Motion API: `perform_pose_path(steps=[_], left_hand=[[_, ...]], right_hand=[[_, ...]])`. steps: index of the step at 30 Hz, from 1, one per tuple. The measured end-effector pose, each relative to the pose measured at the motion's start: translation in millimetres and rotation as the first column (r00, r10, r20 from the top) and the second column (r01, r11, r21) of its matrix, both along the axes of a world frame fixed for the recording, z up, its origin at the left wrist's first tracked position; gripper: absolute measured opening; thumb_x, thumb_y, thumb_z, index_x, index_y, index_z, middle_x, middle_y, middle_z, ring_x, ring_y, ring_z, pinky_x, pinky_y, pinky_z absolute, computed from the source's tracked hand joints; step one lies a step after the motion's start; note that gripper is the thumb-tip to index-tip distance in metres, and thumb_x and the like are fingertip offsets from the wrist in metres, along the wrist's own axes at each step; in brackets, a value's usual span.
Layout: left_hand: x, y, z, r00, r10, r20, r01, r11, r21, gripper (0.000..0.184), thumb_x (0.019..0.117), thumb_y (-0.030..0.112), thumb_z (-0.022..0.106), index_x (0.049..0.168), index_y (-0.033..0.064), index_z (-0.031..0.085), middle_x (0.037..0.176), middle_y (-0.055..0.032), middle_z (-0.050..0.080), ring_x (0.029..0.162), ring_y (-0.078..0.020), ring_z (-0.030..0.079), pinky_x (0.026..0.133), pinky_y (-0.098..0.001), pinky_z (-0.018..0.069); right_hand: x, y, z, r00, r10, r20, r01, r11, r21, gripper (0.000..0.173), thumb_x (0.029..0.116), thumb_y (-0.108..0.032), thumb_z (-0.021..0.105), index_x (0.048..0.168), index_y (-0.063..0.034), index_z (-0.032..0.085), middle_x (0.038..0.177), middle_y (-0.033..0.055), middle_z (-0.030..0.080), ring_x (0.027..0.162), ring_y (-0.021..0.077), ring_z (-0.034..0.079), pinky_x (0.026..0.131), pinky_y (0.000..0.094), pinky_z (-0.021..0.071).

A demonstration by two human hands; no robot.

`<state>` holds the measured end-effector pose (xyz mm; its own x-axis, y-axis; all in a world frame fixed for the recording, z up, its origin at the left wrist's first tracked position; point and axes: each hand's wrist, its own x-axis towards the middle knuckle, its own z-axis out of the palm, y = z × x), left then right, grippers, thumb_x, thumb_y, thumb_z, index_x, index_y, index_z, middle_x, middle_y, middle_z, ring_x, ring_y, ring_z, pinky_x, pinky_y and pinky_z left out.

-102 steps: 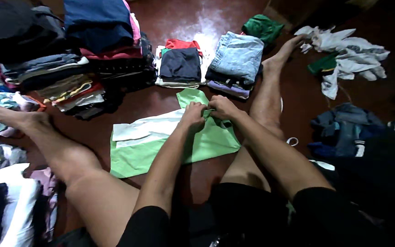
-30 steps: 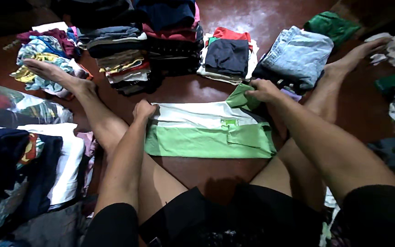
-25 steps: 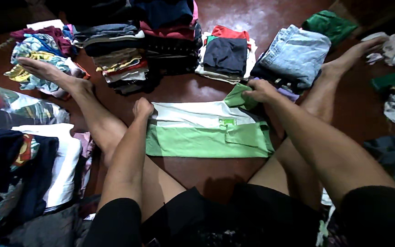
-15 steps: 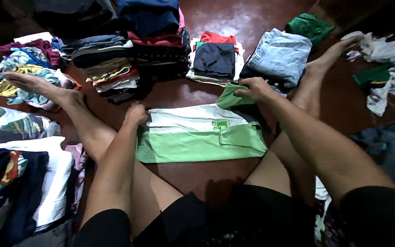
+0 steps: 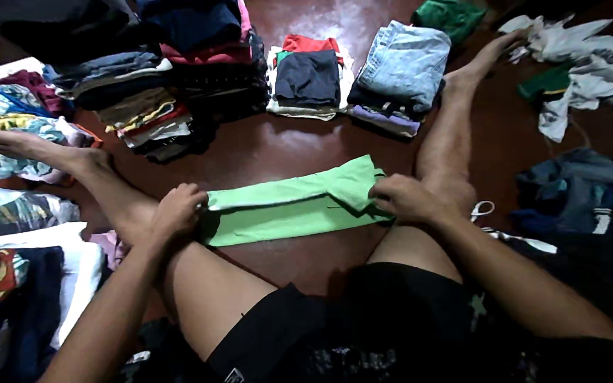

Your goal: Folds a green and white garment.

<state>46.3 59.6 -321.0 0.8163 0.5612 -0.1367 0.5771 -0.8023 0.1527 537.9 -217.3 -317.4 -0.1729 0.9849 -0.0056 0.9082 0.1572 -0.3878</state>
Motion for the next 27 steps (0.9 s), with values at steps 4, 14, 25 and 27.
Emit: perform_pose_path(steps=[4,14,25,27], left_hand=[[-1.4,-4.7,-18.6,0.99,0.044,-0.133,-0.052,0.997,-0.062,0.01,0.0892,0.011,0.074,0.099,0.0129,0.076,0.106,-0.0141,0.069,0.107,-0.0381,0.063,0.088,-0.0591,0.0531],[-0.1,-22.0,-26.7,0.949,0.301,-0.098,-0.304,0.952,-0.023,0.018,0.089,0.007,0.068,0.106,0.0035,0.072,0.115,-0.0233,0.066,0.113,-0.0456,0.062,0.092,-0.0643,0.0521],[86.3,-73.3,0.6,0.952,0.232,-0.202,-0.261,0.956,-0.132,0.034,0.1001,0.025,0.061,0.128,0.008,0.068,0.133,-0.0234,0.061,0.127,-0.0431,0.056,0.103,-0.0609,0.0469],[106.0,-84.6,-14.8,0.967,0.196,-0.164,-0.225,0.957,-0.185,0.039,0.1022,0.033,0.057,0.135,0.0141,0.065,0.136,-0.0193,0.06,0.127,-0.0409,0.056,0.101,-0.0601,0.0483]], right_hand=[[-17.4,-15.2,-28.8,0.997,0.036,-0.074,-0.054,0.965,-0.256,0.017,0.0973,-0.019,0.062,0.107,-0.0094,0.072,0.099,0.0118,0.072,0.096,0.0322,0.07,0.087,0.0591,0.0539],[-38.2,-21.5,-42.7,0.989,0.123,-0.079,-0.106,0.976,0.189,0.016,0.095,-0.019,0.057,0.099,-0.0103,0.069,0.094,0.0071,0.069,0.091,0.0252,0.067,0.078,0.0447,0.0547],[-53.2,-10.8,-41.7,0.956,0.287,-0.066,-0.293,0.907,-0.301,0.017,0.0954,-0.012,0.06,0.108,-0.0094,0.07,0.105,0.0146,0.068,0.102,0.0366,0.065,0.085,0.0582,0.0513],[-54.8,-11.2,-43.3,0.957,0.278,-0.089,-0.291,0.931,-0.221,0.018,0.0976,-0.016,0.057,0.109,-0.0114,0.069,0.104,0.0123,0.068,0.1,0.0335,0.066,0.085,0.0547,0.0519]])
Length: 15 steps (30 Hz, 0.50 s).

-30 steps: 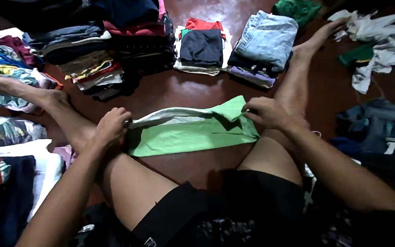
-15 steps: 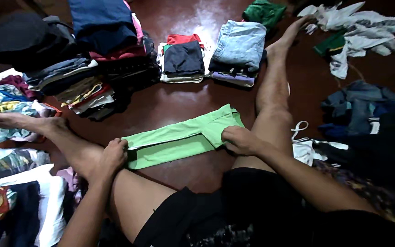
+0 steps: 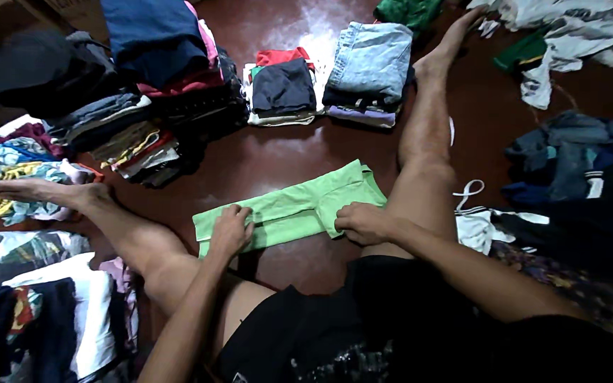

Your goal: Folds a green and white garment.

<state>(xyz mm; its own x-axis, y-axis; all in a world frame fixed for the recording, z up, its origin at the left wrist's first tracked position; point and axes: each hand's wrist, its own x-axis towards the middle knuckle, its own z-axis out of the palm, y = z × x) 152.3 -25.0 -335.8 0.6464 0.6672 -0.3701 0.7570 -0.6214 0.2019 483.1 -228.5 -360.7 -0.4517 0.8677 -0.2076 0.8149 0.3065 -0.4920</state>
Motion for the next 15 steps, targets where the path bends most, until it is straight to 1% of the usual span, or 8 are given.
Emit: perform_pose_path(steps=[2,5,7,9,10,12,14,15], left_hand=[[13.4,-8.8,-21.2,0.998,-0.012,-0.06,0.008,0.998,-0.06,0.047,0.1004,0.04,0.059,0.142,0.0174,0.059,0.144,-0.0205,0.054,0.132,-0.0441,0.051,0.101,-0.063,0.0475],[44.7,-39.6,-31.0,0.997,-0.072,0.018,0.072,0.997,-0.013,0.057,0.0897,0.03,0.071,0.141,0.0086,0.058,0.146,-0.0271,0.05,0.135,-0.0471,0.048,0.106,-0.0619,0.0443],[72.0,-72.4,-33.6,0.956,-0.248,0.157,0.257,0.965,-0.042,0.079,0.0835,0.03,0.079,0.154,0.0124,0.046,0.157,-0.0206,0.044,0.145,-0.0387,0.041,0.118,-0.0559,0.0353],[99.3,-102.8,-50.7,0.892,-0.351,0.284,0.387,0.919,-0.08,0.093,0.0815,0.04,0.082,0.159,0.0142,0.037,0.164,-0.0131,0.036,0.152,-0.0312,0.034,0.124,-0.0516,0.0283],[111.5,-113.3,-59.1,0.882,-0.348,0.318,0.395,0.914,-0.097,0.09,0.0838,0.046,0.079,0.158,0.0135,0.039,0.163,-0.0111,0.038,0.151,-0.0293,0.034,0.124,-0.0511,0.0281],[128.6,-127.0,-73.8,0.882,-0.303,0.36,0.347,0.936,-0.062,0.066,0.0916,0.048,0.069,0.145,0.0121,0.055,0.153,-0.0103,0.051,0.145,-0.0296,0.043,0.12,-0.0525,0.0328],[136.9,-137.1,-85.0,0.881,-0.293,0.372,0.3,0.953,0.04,0.043,0.0942,0.037,0.062,0.133,0.0177,0.067,0.144,-0.0096,0.06,0.14,-0.0327,0.049,0.116,-0.0554,0.0374],[138.8,-141.3,-86.3,0.888,-0.288,0.358,0.288,0.956,0.056,0.041,0.0939,0.033,0.061,0.133,0.0206,0.067,0.145,-0.011,0.058,0.141,-0.0354,0.047,0.115,-0.0581,0.0365]], right_hand=[[-0.7,-2.1,-4.1,1.0,-0.014,0.026,0.016,0.999,-0.046,0.018,0.0994,-0.017,0.056,0.111,-0.012,0.069,0.105,0.0122,0.068,0.102,0.0339,0.066,0.086,0.0555,0.0519],[0.3,0.4,-5.6,0.997,0.016,0.069,-0.006,0.989,-0.149,0.017,0.0993,-0.015,0.059,0.112,-0.0103,0.069,0.109,0.0156,0.068,0.106,0.0379,0.065,0.088,0.0601,0.0513],[-0.6,2.7,-3.6,1.0,0.011,0.012,-0.01,0.996,-0.089,0.019,0.1015,-0.017,0.057,0.113,-0.0108,0.069,0.107,0.0155,0.067,0.105,0.0371,0.065,0.088,0.0585,0.0506],[-1.3,5.9,-5.1,1.0,0.011,-0.021,-0.012,0.999,-0.034,0.021,0.1035,-0.02,0.054,0.117,-0.0138,0.069,0.109,0.0138,0.067,0.105,0.0353,0.065,0.089,0.0567,0.0507],[-0.7,7.5,-5.6,1.0,0.008,-0.027,-0.008,1.0,-0.027,0.023,0.1043,-0.021,0.053,0.12,-0.0159,0.069,0.114,0.0128,0.069,0.108,0.0344,0.066,0.091,0.0565,0.0514],[3.3,7.8,-3.7,0.998,-0.028,-0.052,0.024,0.997,-0.068,0.024,0.104,-0.024,0.055,0.122,-0.0162,0.068,0.114,0.0119,0.07,0.108,0.0329,0.067,0.092,0.0569,0.0507],[16.9,2.7,8.9,0.979,-0.166,-0.119,0.154,0.982,-0.105,0.025,0.102,-0.024,0.061,0.12,-0.0109,0.071,0.11,0.0122,0.071,0.105,0.0303,0.068,0.095,0.0558,0.0512],[29.0,0.1,21.3,0.949,-0.282,-0.143,0.271,0.958,-0.091,0.025,0.1031,-0.022,0.06,0.12,-0.0087,0.072,0.112,0.0121,0.072,0.108,0.0278,0.068,0.1,0.0528,0.0519]])
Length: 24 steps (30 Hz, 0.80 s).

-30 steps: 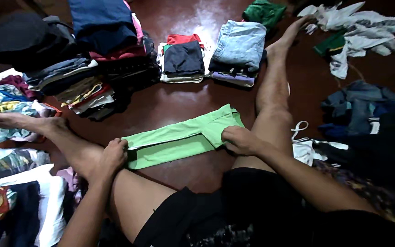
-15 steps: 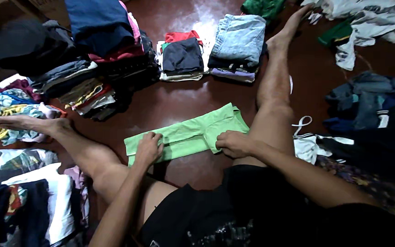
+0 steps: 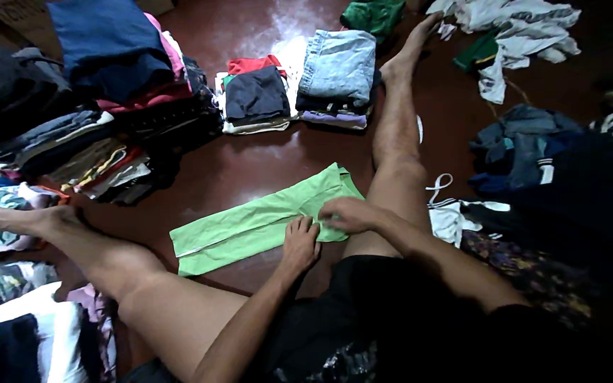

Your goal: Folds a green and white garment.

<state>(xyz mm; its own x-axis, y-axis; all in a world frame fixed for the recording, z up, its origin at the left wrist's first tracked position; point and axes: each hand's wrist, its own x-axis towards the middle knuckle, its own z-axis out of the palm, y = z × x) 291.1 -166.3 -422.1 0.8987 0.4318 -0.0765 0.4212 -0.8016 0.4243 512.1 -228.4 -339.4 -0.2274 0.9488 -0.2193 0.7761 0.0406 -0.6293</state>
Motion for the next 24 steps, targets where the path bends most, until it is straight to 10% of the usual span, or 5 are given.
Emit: perform_pose_path(steps=[5,13,17,19,24], left_hand=[[7.6,9.4,-9.2,0.997,0.005,-0.082,-0.001,0.999,0.042,0.053,0.0979,0.04,0.055,0.151,0.0348,0.051,0.161,-0.0124,0.041,0.151,-0.0383,0.032,0.12,-0.0648,0.0235],[40.4,32.0,-9.8,0.973,0.219,0.073,-0.224,0.971,0.078,0.028,0.0981,0.026,0.057,0.12,0.0177,0.072,0.15,-0.0114,0.054,0.149,-0.0348,0.037,0.122,-0.0589,0.0277],[52.5,12.6,11.8,0.908,0.384,0.168,-0.389,0.921,-0.003,0.025,0.0967,0.024,0.057,0.111,0.0167,0.076,0.126,-0.01,0.067,0.125,-0.031,0.058,0.104,-0.0492,0.0481],[60.4,4.4,56.9,0.915,0.404,0.013,-0.397,0.906,-0.147,0.03,0.1011,0.023,0.052,0.122,0.0168,0.073,0.132,-0.0126,0.064,0.129,-0.0326,0.055,0.108,-0.0501,0.0441],[68.6,-5.2,118.1,0.822,0.543,-0.171,-0.568,0.757,-0.323,0.03,0.1007,0.016,0.056,0.125,0.0172,0.074,0.145,-0.0168,0.055,0.134,-0.0353,0.05,0.112,-0.0496,0.0406]], right_hand=[[85.1,3.1,43.7,0.874,-0.486,-0.034,0.485,0.861,0.153,0.019,0.1028,-0.015,0.06,0.114,-0.0047,0.071,0.109,0.014,0.072,0.104,0.0271,0.07,0.096,0.0524,0.0547],[49.1,30.9,3.9,0.96,-0.171,0.222,0.197,0.975,-0.098,0.016,0.0898,-0.018,0.074,0.105,-0.016,0.075,0.098,0.0079,0.073,0.095,0.0291,0.07,0.083,0.0589,0.0572],[26.8,24.9,-12.3,0.95,-0.162,0.268,0.247,0.913,-0.325,0.059,0.0744,-0.022,0.09,0.127,-0.0183,0.064,0.115,0.0187,0.066,0.103,0.0401,0.066,0.083,0.0633,0.0548],[31.5,19.7,-8.9,0.943,-0.23,0.241,0.298,0.905,-0.305,0.07,0.0692,-0.022,0.094,0.132,-0.0199,0.061,0.115,0.0216,0.064,0.098,0.0417,0.066,0.079,0.0641,0.055],[38.2,26.7,-16.3,0.946,-0.322,0.032,0.308,0.864,-0.398,0.061,0.0847,-0.029,0.086,0.139,-0.0205,0.06,0.1,0.0179,0.07,0.091,0.0366,0.068,0.086,0.0634,0.0536]])
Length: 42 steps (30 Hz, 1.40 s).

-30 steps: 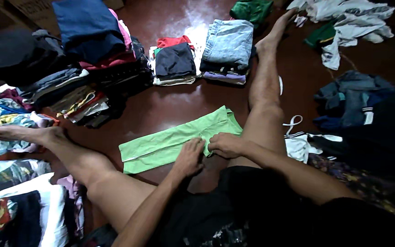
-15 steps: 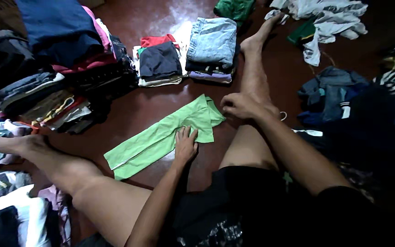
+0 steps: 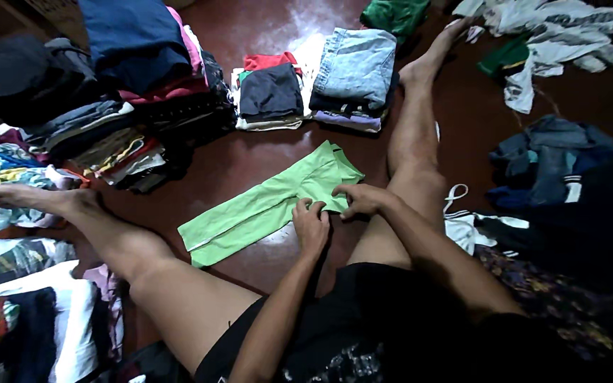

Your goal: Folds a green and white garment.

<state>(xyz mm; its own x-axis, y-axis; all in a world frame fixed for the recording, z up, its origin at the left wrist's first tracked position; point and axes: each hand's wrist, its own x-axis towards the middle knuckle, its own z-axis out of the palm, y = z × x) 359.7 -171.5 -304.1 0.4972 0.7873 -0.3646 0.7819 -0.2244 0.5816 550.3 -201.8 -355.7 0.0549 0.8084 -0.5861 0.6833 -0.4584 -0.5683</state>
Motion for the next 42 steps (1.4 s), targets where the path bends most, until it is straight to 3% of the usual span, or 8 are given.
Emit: perform_pose_path(steps=[6,9,16,23,28,31,36,42], left_hand=[[-17.7,-6.5,-102.4,0.839,0.294,0.457,-0.288,0.954,-0.085,0.048,0.0894,0.016,0.073,0.135,0.0044,0.061,0.153,-0.0249,0.04,0.126,-0.0293,0.058,0.097,-0.0375,0.0562],[-8.7,12.5,-101.8,0.717,0.552,0.426,-0.457,0.833,-0.31,0.061,0.0899,0.012,0.075,0.143,0.0,0.047,0.141,-0.026,0.05,0.103,-0.0277,0.068,0.085,-0.0405,0.0601],[-8.1,38.2,-99.6,0.825,0.512,0.237,-0.423,0.839,-0.341,0.072,0.086,0.012,0.079,0.147,0.0017,0.042,0.116,-0.019,0.067,0.104,-0.0312,0.068,0.09,-0.0511,0.0573],[-12.5,51.9,-87.5,0.873,0.43,0.23,-0.318,0.859,-0.401,0.022,0.0907,0.015,0.076,0.101,-0.0018,0.066,0.095,-0.0168,0.068,0.091,-0.0281,0.067,0.084,-0.0498,0.0555],[-13.5,47.6,-78.0,0.623,0.647,0.44,-0.389,0.744,-0.544,0.023,0.092,-0.002,0.07,0.113,-0.0049,0.061,0.092,-0.0167,0.068,0.072,-0.0215,0.068,0.067,-0.0364,0.0602],[-14.0,47.0,-95.0,0.459,0.678,0.574,-0.366,0.733,-0.573,0.024,0.0916,-0.004,0.068,0.115,-0.0052,0.063,0.1,-0.0183,0.069,0.085,-0.0241,0.069,0.079,-0.0414,0.06],[-10.7,41.5,-103.8,0.304,0.797,0.521,-0.383,0.603,-0.699,0.028,0.096,-0.002,0.066,0.122,-0.006,0.056,0.1,-0.019,0.065,0.082,-0.0246,0.067,0.078,-0.0415,0.0598],[-14.3,42.2,-106.5,0.742,0.581,0.334,-0.469,0.806,-0.36,0.061,0.0884,0.009,0.076,0.141,0.0024,0.046,0.094,-0.0154,0.07,0.081,-0.0263,0.071,0.075,-0.0464,0.0615]], right_hand=[[-26.0,24.4,-22.9,0.913,-0.296,0.282,0.292,0.955,0.055,0.038,0.0857,-0.022,0.079,0.112,-0.0005,0.064,0.104,0.0251,0.068,0.098,0.0445,0.068,0.08,0.0652,0.0553],[-25.8,30.9,-16.4,0.858,-0.4,0.322,0.422,0.906,-0.001,0.059,0.0786,-0.018,0.083,0.125,0.0015,0.054,0.111,0.0278,0.066,0.103,0.0465,0.067,0.08,0.0659,0.0547],[-2.7,26.0,-16.3,0.917,-0.367,0.154,0.379,0.924,-0.055,0.026,0.0803,-0.02,0.085,0.096,-0.0025,0.072,0.099,0.0217,0.07,0.099,0.0405,0.066,0.086,0.0651,0.0513],[2.2,22.4,-9.5,0.87,-0.493,-0.026,0.493,0.868,0.05,0.021,0.0845,-0.013,0.08,0.098,-0.0022,0.067,0.089,0.0184,0.068,0.082,0.033,0.067,0.076,0.0556,0.0551],[2.2,18.6,12.2,0.832,-0.525,-0.181,0.555,0.795,0.243,0.035,0.082,-0.01,0.084,0.111,-0.0003,0.067,0.099,0.0215,0.069,0.091,0.0367,0.068,0.083,0.0593,0.0551],[3.6,23.9,4.2,0.775,-0.534,-0.337,0.62,0.745,0.246,0.039,0.0868,-0.023,0.084,0.111,0.0004,0.066,0.1,0.0202,0.066,0.092,0.0326,0.065,0.085,0.0557,0.0539],[2.1,36.1,-14.2,0.653,-0.664,-0.364,0.746,0.647,0.158,0.029,0.0858,-0.023,0.084,0.09,-0.0007,0.065,0.09,0.0173,0.066,0.082,0.0285,0.064,0.076,0.0516,0.0533],[-1.8,38.4,-12.6,0.777,-0.629,0.02,0.617,0.768,0.173,0.04,0.0781,-0.003,0.08,0.115,-0.0045,0.067,0.106,0.0216,0.07,0.103,0.0418,0.067,0.087,0.0645,0.0533]])
